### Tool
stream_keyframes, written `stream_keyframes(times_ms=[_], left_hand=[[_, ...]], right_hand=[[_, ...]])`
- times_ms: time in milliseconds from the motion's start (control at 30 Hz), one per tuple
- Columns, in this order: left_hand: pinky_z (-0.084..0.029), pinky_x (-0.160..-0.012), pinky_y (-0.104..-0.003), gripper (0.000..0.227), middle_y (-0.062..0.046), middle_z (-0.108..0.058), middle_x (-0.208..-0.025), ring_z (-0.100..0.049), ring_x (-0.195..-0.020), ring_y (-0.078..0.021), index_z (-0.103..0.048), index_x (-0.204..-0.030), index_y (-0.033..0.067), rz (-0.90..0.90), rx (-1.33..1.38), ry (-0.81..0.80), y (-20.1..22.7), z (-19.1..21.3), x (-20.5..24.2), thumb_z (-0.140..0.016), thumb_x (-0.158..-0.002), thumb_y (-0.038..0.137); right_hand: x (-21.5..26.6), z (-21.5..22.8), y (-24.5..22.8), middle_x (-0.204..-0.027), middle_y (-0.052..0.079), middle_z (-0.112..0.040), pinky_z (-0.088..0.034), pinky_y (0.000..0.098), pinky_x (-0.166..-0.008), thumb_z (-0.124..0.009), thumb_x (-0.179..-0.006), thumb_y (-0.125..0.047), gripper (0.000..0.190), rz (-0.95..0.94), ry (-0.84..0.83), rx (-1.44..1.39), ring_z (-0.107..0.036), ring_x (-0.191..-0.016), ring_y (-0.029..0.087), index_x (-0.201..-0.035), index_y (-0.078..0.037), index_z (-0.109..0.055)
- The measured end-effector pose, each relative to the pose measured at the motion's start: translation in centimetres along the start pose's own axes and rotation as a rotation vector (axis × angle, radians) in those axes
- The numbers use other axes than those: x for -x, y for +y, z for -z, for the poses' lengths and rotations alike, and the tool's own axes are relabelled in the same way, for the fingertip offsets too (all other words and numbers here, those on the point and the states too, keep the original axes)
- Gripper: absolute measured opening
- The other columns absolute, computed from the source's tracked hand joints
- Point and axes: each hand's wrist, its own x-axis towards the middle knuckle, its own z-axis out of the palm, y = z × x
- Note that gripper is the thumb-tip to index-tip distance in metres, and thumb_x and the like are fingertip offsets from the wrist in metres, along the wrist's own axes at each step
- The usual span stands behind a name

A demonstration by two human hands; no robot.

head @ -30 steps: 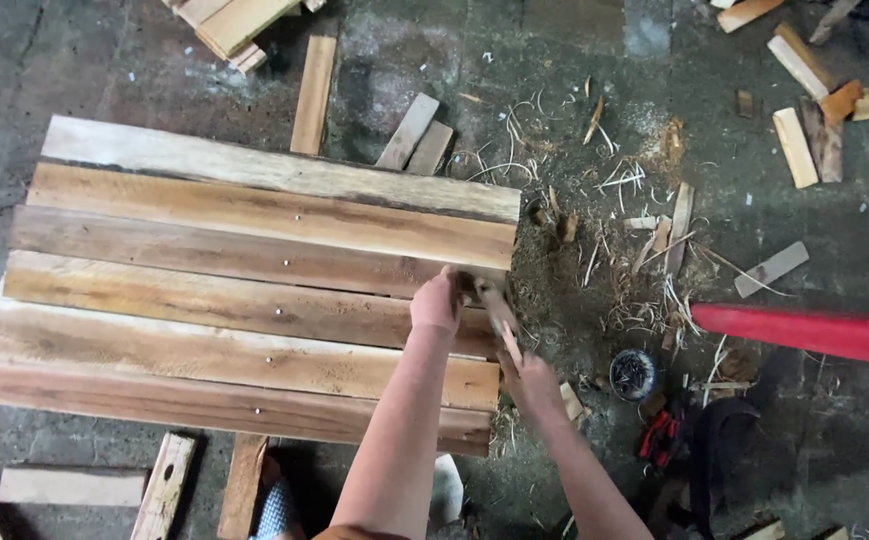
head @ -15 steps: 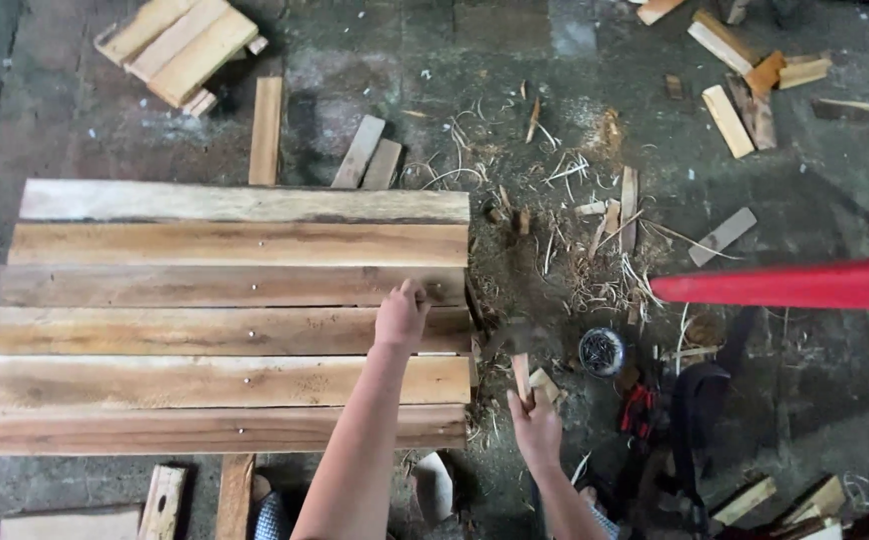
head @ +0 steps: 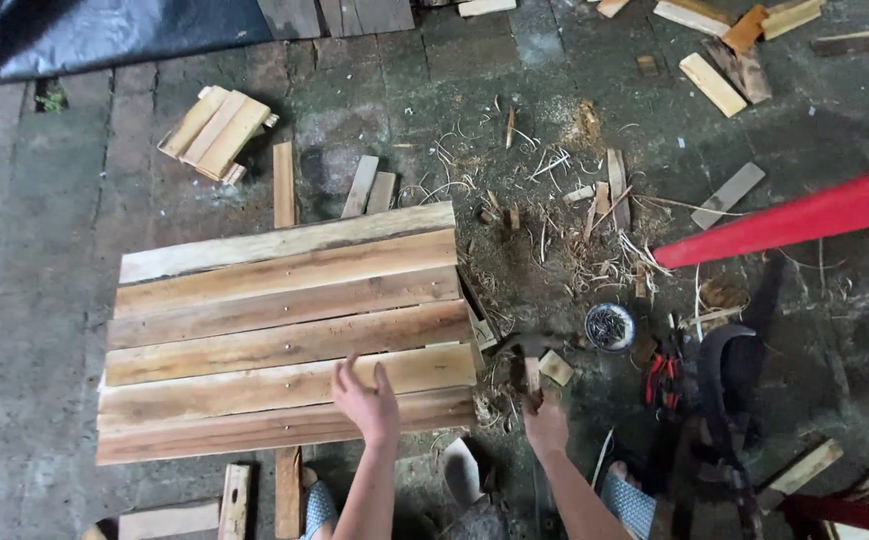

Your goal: Joining wooden planks together by hammering nails into them to create a flat wooden surface.

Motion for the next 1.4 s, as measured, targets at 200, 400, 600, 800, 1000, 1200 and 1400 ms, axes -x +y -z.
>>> stream_keyframes(times_ms=[200,400,600,800,1000,1200,1400], left_hand=[[-0.017,-0.126,-0.058,0.084,-0.007,-0.004,-0.172,-0.008,-0.158,-0.0323,-0.014,-0.163,0.0264,0.791,0.427,-0.043,9.7,10.5,3.0,-0.062,-0.094,0.028],[-0.037,-0.105,-0.047,0.086,-0.007,-0.042,-0.153,-0.045,-0.135,-0.0301,-0.01,-0.167,0.0239,1.051,0.557,-0.024,5.3,8.6,4.3,-0.058,-0.095,0.032],[-0.028,-0.121,-0.058,0.086,-0.006,-0.029,-0.167,-0.027,-0.153,-0.0367,-0.011,-0.165,0.0281,1.243,0.579,-0.021,9.0,9.8,5.2,-0.062,-0.096,0.034],[-0.048,-0.099,-0.05,0.106,-0.027,-0.046,-0.155,-0.062,-0.118,-0.0365,0.013,-0.162,0.0325,1.303,0.991,-0.2,-0.5,3.6,6.7,-0.064,-0.091,0.045],[-0.045,-0.117,-0.054,0.058,-0.017,-0.056,-0.095,-0.06,-0.098,-0.032,-0.056,-0.134,0.0017,1.323,1.062,-0.159,-2.4,2.2,6.9,-0.068,-0.094,0.041],[-0.051,-0.11,-0.05,0.046,-0.017,-0.061,-0.096,-0.062,-0.093,-0.0277,-0.063,-0.117,-0.0006,1.295,0.987,-0.193,0.6,4.1,6.3,-0.066,-0.098,0.041],[-0.053,-0.108,-0.051,0.022,-0.014,-0.058,-0.1,-0.062,-0.095,-0.0268,-0.049,-0.124,0.0062,1.236,0.998,-0.189,-3.2,3.4,7.5,-0.051,-0.109,0.023]], right_hand=[[-0.2,-0.5,-2.0,-0.109,0.015,-0.071,-0.06,0.0454,-0.081,-0.065,-0.098,-0.023,0.027,0.409,0.321,0.088,-0.068,-0.102,0.032,-0.122,-0.01,-0.066],[0.9,-2.0,-8.9,-0.148,0.008,-0.059,-0.048,0.0424,-0.111,-0.05,-0.102,-0.04,0.049,0.138,-0.201,-0.304,-0.059,-0.133,0.027,-0.144,-0.016,-0.056],[-4.2,-6.7,-7.0,-0.127,0.007,-0.072,-0.04,0.0425,-0.106,-0.077,-0.084,-0.03,0.035,-0.182,-0.202,-0.797,-0.062,-0.122,0.023,-0.115,-0.016,-0.071],[-5.6,-8.6,-6.5,-0.1,0.009,-0.081,-0.048,0.0372,-0.098,-0.087,-0.078,-0.01,0.019,-0.16,-0.191,-0.931,-0.072,-0.095,0.021,-0.096,-0.008,-0.08],[-3.5,-6.2,-7.7,-0.108,0.009,-0.079,-0.049,0.0307,-0.079,-0.071,-0.092,-0.019,0.026,0.005,-0.145,-0.645,-0.069,-0.097,0.019,-0.114,-0.007,-0.078],[-3.0,-4.7,-6.5,-0.133,0.012,-0.069,-0.051,0.0392,-0.095,-0.058,-0.096,-0.022,0.037,-0.068,-0.098,-0.435,-0.064,-0.122,0.033,-0.132,-0.019,-0.068],[-1.8,-3.2,-5.0,-0.111,0.017,-0.075,-0.052,0.0349,-0.083,-0.064,-0.094,-0.022,0.031,-0.066,-0.268,-0.597,-0.073,-0.099,0.029,-0.119,-0.005,-0.071]])
